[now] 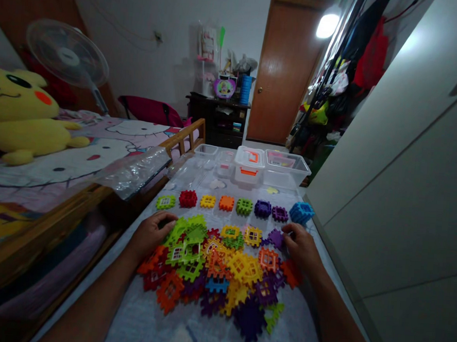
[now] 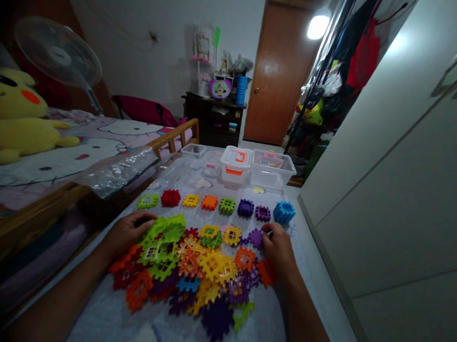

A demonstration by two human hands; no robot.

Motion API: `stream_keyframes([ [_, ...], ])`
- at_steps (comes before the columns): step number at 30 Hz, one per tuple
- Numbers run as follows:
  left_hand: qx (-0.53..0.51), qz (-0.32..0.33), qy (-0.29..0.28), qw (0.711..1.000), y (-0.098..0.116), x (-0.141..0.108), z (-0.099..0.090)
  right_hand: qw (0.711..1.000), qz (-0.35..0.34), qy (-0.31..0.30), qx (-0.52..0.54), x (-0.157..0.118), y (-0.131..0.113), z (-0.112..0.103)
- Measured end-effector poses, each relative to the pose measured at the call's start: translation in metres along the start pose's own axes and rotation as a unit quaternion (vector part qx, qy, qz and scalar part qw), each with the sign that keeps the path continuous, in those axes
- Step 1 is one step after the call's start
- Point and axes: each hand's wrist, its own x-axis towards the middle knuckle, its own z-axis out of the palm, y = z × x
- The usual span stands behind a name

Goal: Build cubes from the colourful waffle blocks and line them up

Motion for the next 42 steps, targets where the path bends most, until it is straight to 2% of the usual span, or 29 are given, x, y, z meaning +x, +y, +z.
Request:
stream_keyframes([
  [4, -0.001, 0.000, -0.004, 1.000, 0.000, 0.000, 0.000, 0.994, -0.045, -0.086, 0.043, -0.002, -0.008, -0.003],
  [9, -0.002, -0.009, -0.012, 1.000, -0.003, 0.000, 0.000, 0.971, -0.120, -0.200, 0.054, -0.010, -0.024, -0.007],
  [14, -0.004, -0.003, -0.011, 1.000, -0.007, 0.000, 0.002, 0.928, -0.105, -0.352, 0.066, -0.021, -0.041, -0.015],
  [16, -0.006, -0.002, -0.007, 1.000, -0.008, 0.001, 0.002, 0.918, -0.108, -0.380, 0.035, -0.025, -0.047, -0.020],
  [22, -0.014, -0.013, 0.001, 1.000, -0.006, 0.000, 0.003, 0.911, -0.120, -0.385, -0.082, -0.043, -0.059, -0.030],
  [29, -0.009, -0.013, 0.008, 1.000, -0.007, -0.001, 0.004, 0.910, -0.122, -0.351, -0.182, -0.060, -0.065, -0.016],
  [42, -0.019, -0.020, 0.005, 1.000, -0.004, 0.000, 0.003, 0.925, -0.174, -0.319, -0.110, -0.046, -0.064, -0.020],
])
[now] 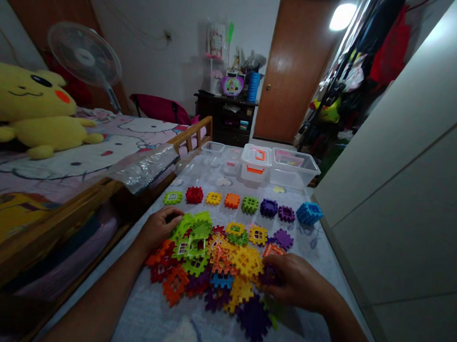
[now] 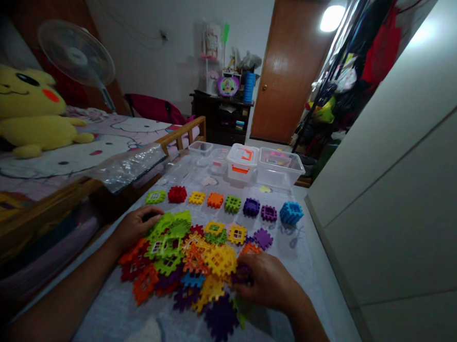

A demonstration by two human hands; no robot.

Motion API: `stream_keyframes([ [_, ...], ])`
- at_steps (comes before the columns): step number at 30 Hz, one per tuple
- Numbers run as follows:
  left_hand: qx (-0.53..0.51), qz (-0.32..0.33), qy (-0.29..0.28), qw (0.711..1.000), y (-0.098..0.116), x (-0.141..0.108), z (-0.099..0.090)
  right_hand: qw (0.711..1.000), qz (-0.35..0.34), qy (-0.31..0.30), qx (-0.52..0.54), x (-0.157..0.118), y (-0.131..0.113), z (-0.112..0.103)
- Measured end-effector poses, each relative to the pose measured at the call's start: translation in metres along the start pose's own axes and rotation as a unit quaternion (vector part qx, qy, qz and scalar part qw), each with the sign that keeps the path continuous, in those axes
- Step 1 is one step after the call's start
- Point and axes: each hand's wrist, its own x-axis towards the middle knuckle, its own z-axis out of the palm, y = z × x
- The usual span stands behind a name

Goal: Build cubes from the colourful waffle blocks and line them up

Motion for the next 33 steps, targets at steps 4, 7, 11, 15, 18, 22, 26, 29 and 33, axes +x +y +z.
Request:
stream_keyframes([
  [4, -0.004, 0.001, -0.001, 1.000, 0.001, 0.000, 0.000, 0.999, -0.012, 0.024, 0.046, 0.005, 0.004, -0.008],
  [7, -0.003, 0.004, -0.004, 1.000, 0.000, 0.000, 0.000, 0.994, -0.033, 0.065, 0.081, 0.010, 0.010, -0.011],
  [11, -0.001, 0.009, -0.008, 1.000, -0.002, 0.001, 0.000, 0.986, -0.008, 0.092, 0.135, 0.015, 0.019, -0.006],
  [15, -0.001, 0.011, -0.004, 1.000, -0.003, 0.001, 0.000, 0.973, 0.063, 0.135, 0.178, 0.019, 0.030, 0.001],
  [18, 0.002, 0.014, -0.004, 1.000, -0.002, 0.000, -0.001, 0.967, 0.085, 0.170, 0.171, 0.020, 0.036, 0.004],
  [22, 0.005, 0.026, -0.004, 1.000, -0.002, 0.000, -0.001, 0.964, 0.101, 0.185, 0.160, 0.022, 0.042, 0.007],
  [26, 0.007, 0.022, -0.013, 1.000, -0.003, 0.001, 0.000, 0.966, 0.100, 0.220, 0.091, 0.022, 0.049, 0.007],
  [29, 0.008, 0.018, -0.020, 1.000, -0.004, 0.000, 0.000, 0.972, 0.074, 0.210, 0.077, 0.018, 0.052, 0.005],
  [33, 0.008, 0.021, -0.013, 1.000, -0.003, 0.000, 0.000, 0.985, 0.053, 0.156, 0.059, 0.013, 0.048, 0.004],
])
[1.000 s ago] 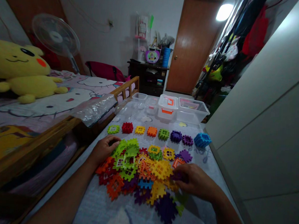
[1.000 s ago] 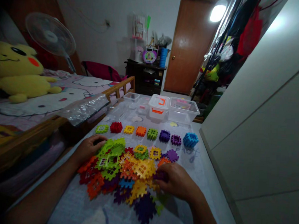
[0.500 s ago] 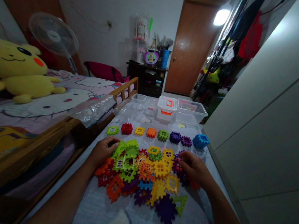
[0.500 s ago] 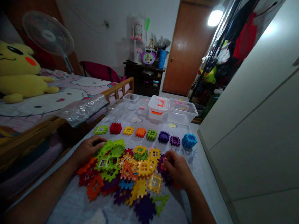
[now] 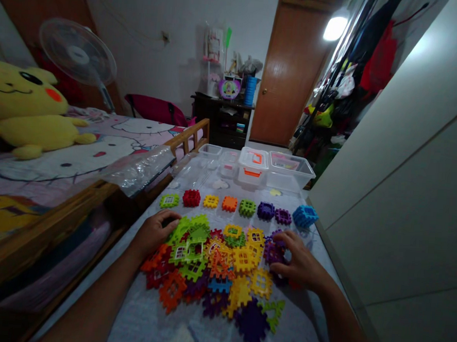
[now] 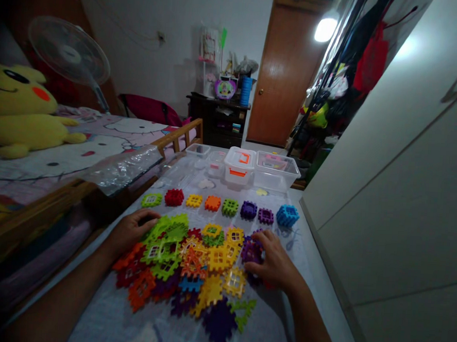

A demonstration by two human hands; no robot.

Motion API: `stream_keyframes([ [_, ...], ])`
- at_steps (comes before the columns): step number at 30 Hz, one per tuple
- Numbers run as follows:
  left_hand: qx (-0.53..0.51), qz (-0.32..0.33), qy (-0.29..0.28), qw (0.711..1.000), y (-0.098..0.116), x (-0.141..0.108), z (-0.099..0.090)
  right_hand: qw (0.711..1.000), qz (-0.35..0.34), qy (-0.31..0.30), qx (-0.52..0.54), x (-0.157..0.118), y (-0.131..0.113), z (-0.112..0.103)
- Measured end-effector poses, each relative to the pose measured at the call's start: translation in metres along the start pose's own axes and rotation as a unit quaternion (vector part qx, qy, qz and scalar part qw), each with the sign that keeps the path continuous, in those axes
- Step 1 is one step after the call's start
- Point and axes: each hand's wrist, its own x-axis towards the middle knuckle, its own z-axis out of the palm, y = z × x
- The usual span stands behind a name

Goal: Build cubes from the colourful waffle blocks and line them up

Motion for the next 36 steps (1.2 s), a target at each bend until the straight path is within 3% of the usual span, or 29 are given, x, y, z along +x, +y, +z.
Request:
stream_keyframes([
  [5, 0.003, -0.001, -0.003, 1.000, 0.001, 0.000, -0.001, 0.999, 0.005, -0.031, -0.039, 0.000, -0.006, 0.004],
  [17, 0.009, -0.005, -0.004, 1.000, 0.007, -0.001, -0.003, 0.999, 0.005, -0.004, -0.048, 0.002, -0.007, 0.007],
  [21, 0.009, -0.007, 0.001, 1.000, 0.008, -0.001, -0.003, 0.997, 0.021, 0.075, -0.013, 0.006, 0.002, 0.003],
  [25, 0.012, -0.007, 0.004, 1.000, 0.003, 0.000, -0.001, 0.971, 0.121, 0.207, -0.013, 0.012, 0.021, -0.001],
  [27, 0.012, -0.008, 0.001, 1.000, 0.000, 0.000, -0.001, 0.960, 0.159, 0.228, -0.025, 0.016, 0.029, 0.001],
  [36, 0.010, -0.014, -0.008, 1.000, 0.003, 0.000, -0.003, 0.963, 0.186, 0.143, -0.131, 0.025, 0.029, 0.023],
])
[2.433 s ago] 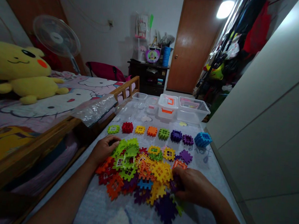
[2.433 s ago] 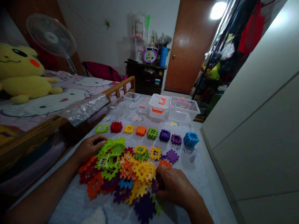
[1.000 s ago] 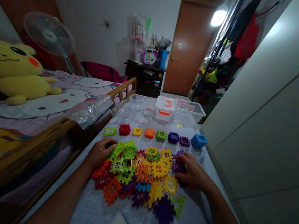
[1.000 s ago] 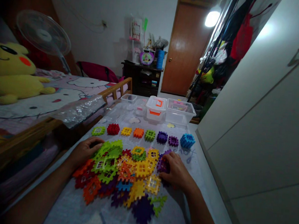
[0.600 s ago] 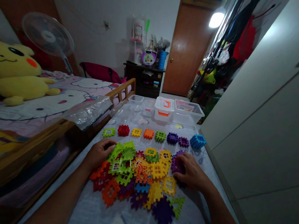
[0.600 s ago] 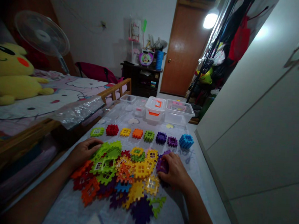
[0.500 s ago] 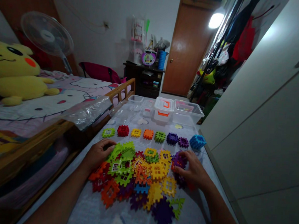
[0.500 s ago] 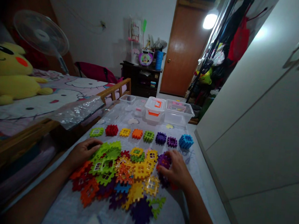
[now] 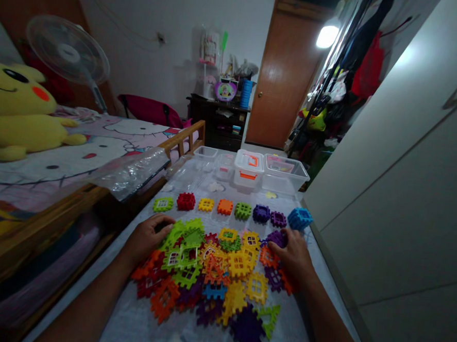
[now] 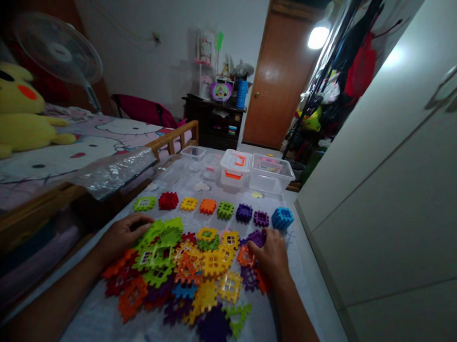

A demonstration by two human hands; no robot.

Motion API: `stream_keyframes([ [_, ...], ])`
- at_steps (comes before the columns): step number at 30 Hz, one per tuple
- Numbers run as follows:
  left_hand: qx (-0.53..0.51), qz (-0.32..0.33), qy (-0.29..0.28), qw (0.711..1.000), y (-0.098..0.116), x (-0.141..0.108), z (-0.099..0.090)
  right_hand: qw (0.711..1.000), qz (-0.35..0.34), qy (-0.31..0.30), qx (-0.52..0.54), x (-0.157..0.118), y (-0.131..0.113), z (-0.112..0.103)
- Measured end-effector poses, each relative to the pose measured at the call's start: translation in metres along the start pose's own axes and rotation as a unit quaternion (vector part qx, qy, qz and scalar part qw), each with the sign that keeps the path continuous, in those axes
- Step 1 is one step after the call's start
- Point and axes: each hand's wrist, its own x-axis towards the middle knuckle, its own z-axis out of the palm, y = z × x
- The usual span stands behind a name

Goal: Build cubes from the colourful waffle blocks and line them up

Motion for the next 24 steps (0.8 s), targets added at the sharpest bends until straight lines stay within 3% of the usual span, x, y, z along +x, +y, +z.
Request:
stream_keyframes([
  [9, 0.011, 0.009, 0.013, 1.000, 0.000, 0.000, 0.001, 1.000, 0.001, -0.003, -0.026, 0.002, -0.002, -0.001],
  [17, 0.013, 0.015, 0.012, 1.000, 0.000, 0.001, 0.000, 1.000, -0.004, 0.009, -0.016, 0.003, 0.021, -0.004],
  [24, 0.020, 0.012, 0.012, 1.000, 0.000, 0.000, 0.000, 0.996, 0.030, 0.035, 0.080, 0.009, 0.040, -0.008],
])
